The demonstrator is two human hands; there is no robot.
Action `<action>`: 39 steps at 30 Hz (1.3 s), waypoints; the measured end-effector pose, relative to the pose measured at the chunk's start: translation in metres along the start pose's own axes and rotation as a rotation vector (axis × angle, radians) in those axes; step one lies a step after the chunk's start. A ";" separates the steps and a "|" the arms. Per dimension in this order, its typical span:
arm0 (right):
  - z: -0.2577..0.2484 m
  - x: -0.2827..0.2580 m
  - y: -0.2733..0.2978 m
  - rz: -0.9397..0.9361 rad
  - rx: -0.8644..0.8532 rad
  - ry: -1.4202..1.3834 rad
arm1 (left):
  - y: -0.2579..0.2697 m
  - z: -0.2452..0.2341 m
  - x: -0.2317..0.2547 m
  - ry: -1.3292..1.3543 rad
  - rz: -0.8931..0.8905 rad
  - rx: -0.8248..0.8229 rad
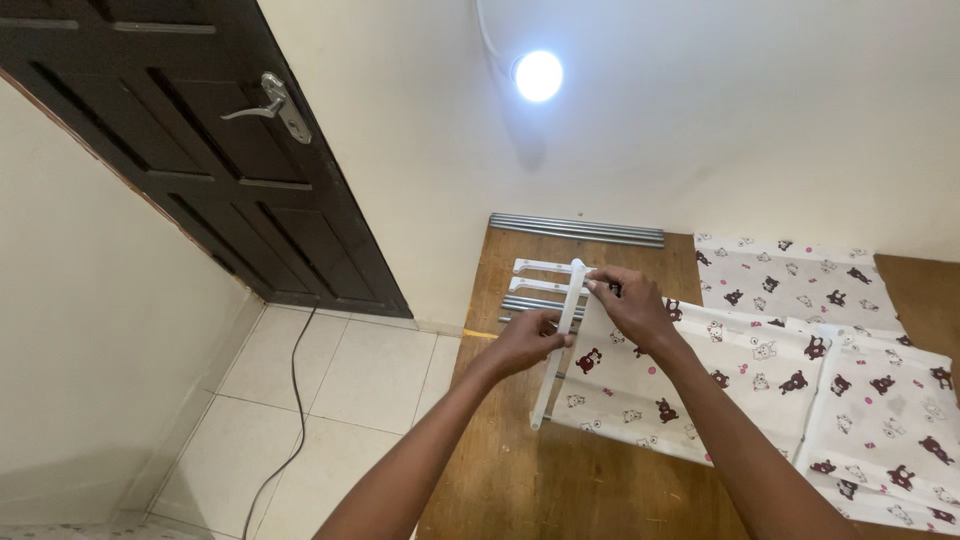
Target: The person assembles a small shelving unit by inserting metal rods into a white plastic frame and attaching patterned fabric shelves. They repeatedly insert and remove rods to fit the shelves, then place the assembled unit on the floor.
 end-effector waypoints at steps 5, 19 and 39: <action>0.003 -0.003 0.013 -0.199 0.191 0.078 | 0.010 0.003 0.002 0.159 0.086 0.072; 0.045 0.010 0.089 -0.226 -0.155 -0.044 | 0.011 -0.002 -0.002 0.301 0.036 0.172; 0.046 0.004 0.098 -0.302 -0.092 -0.099 | 0.040 0.020 -0.048 0.411 -0.131 0.155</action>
Point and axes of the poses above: each hand's wrist, its own y-axis away from the middle knuckle, its own z-axis out of the palm, x = y × z, the point moved 9 cm from there along -y, towards the middle knuckle, and after that the axes turned 12 degrees about x, right-handed, at the moved point
